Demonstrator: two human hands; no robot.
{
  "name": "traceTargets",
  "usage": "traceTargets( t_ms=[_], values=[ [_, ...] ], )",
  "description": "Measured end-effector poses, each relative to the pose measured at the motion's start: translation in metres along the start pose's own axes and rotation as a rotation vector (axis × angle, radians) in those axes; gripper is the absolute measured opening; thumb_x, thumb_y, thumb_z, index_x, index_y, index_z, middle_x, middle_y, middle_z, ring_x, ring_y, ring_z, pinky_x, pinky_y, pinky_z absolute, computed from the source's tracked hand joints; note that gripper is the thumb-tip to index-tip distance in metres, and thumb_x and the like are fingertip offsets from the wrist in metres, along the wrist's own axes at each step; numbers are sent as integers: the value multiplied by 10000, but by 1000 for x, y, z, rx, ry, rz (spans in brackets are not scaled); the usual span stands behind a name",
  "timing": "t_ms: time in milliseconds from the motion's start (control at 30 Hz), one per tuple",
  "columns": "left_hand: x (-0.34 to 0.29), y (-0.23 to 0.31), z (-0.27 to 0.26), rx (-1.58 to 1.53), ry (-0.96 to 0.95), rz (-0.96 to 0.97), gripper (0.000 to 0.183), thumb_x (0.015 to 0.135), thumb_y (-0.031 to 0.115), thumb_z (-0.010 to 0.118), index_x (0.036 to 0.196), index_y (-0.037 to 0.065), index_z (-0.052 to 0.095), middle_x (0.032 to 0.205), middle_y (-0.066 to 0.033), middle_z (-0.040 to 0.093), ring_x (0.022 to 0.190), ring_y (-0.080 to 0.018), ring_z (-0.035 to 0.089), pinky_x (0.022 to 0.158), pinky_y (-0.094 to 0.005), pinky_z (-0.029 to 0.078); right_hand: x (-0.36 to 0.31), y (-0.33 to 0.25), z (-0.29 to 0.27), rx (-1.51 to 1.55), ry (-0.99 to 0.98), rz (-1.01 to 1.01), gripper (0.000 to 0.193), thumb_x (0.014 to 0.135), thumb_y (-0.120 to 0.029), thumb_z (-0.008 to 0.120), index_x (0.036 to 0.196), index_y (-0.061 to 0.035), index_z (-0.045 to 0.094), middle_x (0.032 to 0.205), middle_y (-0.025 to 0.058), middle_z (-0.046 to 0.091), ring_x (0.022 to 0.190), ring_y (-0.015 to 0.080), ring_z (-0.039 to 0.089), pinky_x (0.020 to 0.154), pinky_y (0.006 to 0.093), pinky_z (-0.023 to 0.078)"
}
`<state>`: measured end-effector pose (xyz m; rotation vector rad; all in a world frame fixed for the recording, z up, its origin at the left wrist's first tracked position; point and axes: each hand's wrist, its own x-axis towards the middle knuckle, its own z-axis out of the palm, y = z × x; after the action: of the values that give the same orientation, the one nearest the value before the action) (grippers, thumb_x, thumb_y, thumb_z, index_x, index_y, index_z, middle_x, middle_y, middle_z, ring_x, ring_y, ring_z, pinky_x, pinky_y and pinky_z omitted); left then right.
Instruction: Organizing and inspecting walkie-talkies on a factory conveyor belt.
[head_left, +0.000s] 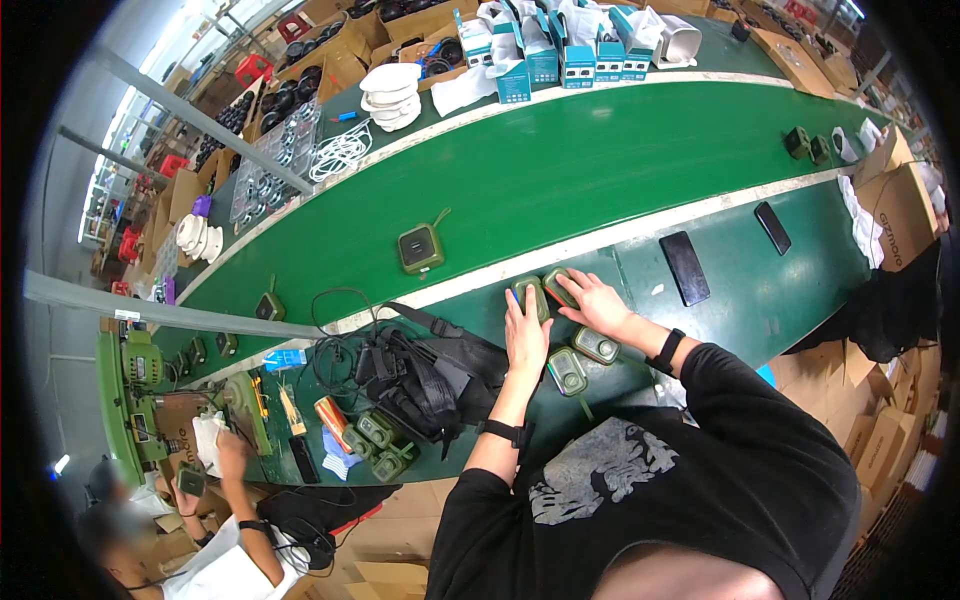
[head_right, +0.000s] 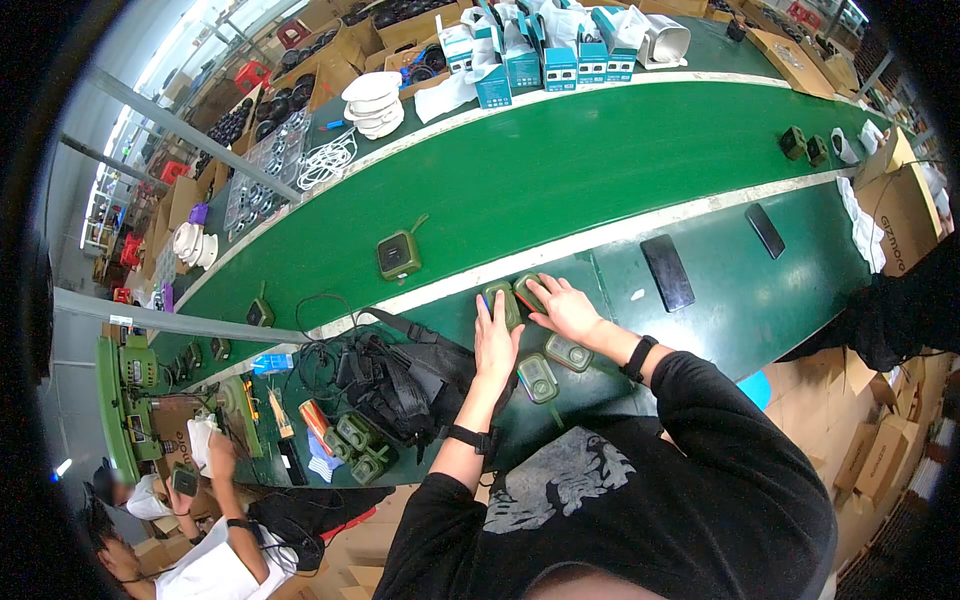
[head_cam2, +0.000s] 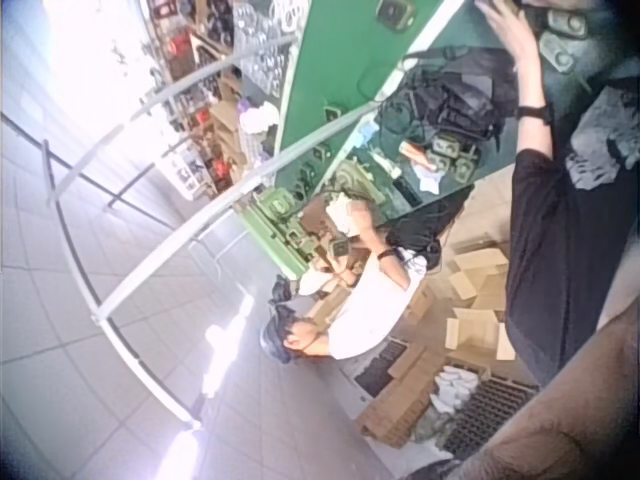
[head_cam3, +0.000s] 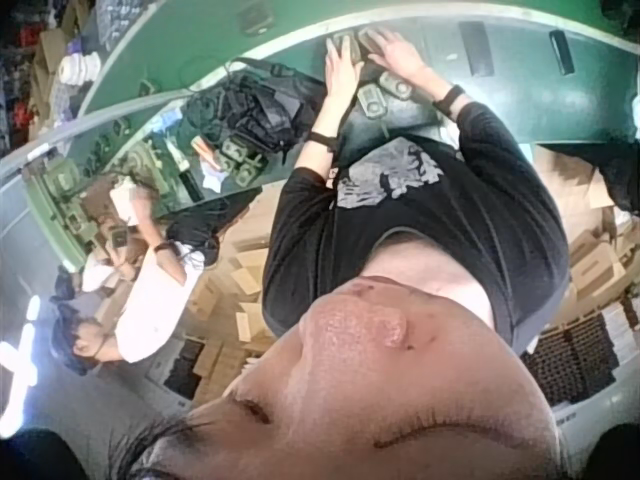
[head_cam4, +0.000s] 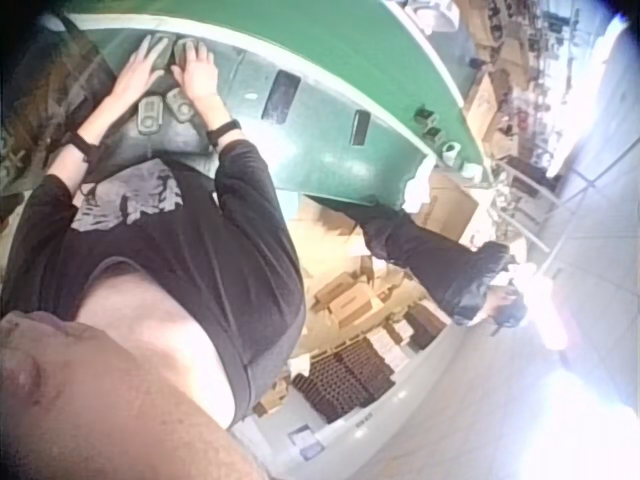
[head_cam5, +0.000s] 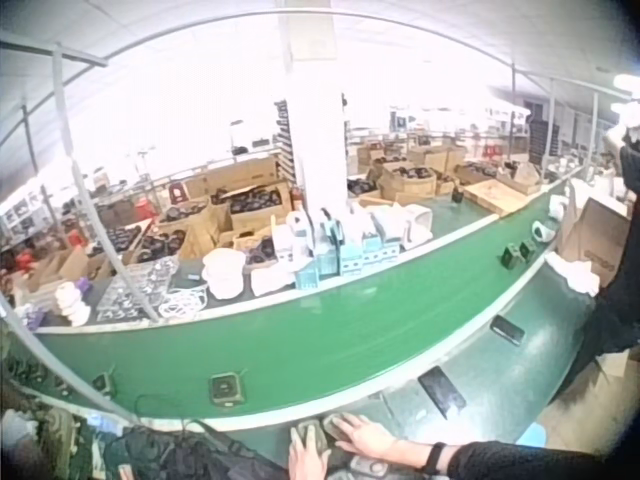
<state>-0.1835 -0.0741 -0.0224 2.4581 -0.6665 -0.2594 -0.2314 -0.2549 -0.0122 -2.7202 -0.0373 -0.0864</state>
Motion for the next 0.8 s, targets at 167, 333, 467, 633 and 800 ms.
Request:
traceTargets(
  t_ms=[167, 333, 467, 633, 800],
  values=[
    [-2, -5, 0, 17, 27, 30, 787, 855, 164, 721, 1515, 100, 296, 1527, -338, 230, 1311, -489, 425, 1052, -489, 433, 2, -2, 0, 12, -11, 4, 658, 838, -332, 713, 1384, -58, 470, 1373, 207, 508, 1104, 362, 593, 917, 420, 527],
    [4, 5, -9, -97, -109, -95, 790, 844, 162, 722, 1511, 113, 302, 1522, -331, 244, 1266, -499, 472, 999, -485, 484, -2, -6, -11, 46, -19, 45, 692, 816, -332, 728, 1391, -59, 457, 1382, 216, 498, 1122, 396, 577, 936, 441, 522],
    [20, -7, -7, -111, 30, 26, 785, 816, 135, 715, 1499, 122, 328, 1521, -307, 263, 1248, -497, 489, 974, -487, 505, 12, 9, -13, 115, -72, 18, 681, 813, -301, 718, 1393, -62, 453, 1375, 216, 505, 1149, 408, 564, 953, 450, 515],
    [66, -8, -9, -154, 118, 83, 788, 806, 149, 708, 1499, 140, 334, 1531, -276, 268, 1294, -466, 463, 989, -483, 499, 65, 44, -16, 142, 70, 45, 650, 814, -257, 702, 1390, -71, 465, 1355, 230, 524, 1198, 400, 550, 1011, 453, 477],
    [118, -4, -11, -139, 142, 61, 791, 822, 136, 696, 1510, 147, 306, 1541, -260, 262, 1276, -454, 480, 984, -487, 503, 112, 74, -12, 153, 235, 179, 635, 821, -222, 725, 1384, -68, 476, 1379, 220, 512, 1232, 393, 528, 1031, 440, 463]
  ],
)
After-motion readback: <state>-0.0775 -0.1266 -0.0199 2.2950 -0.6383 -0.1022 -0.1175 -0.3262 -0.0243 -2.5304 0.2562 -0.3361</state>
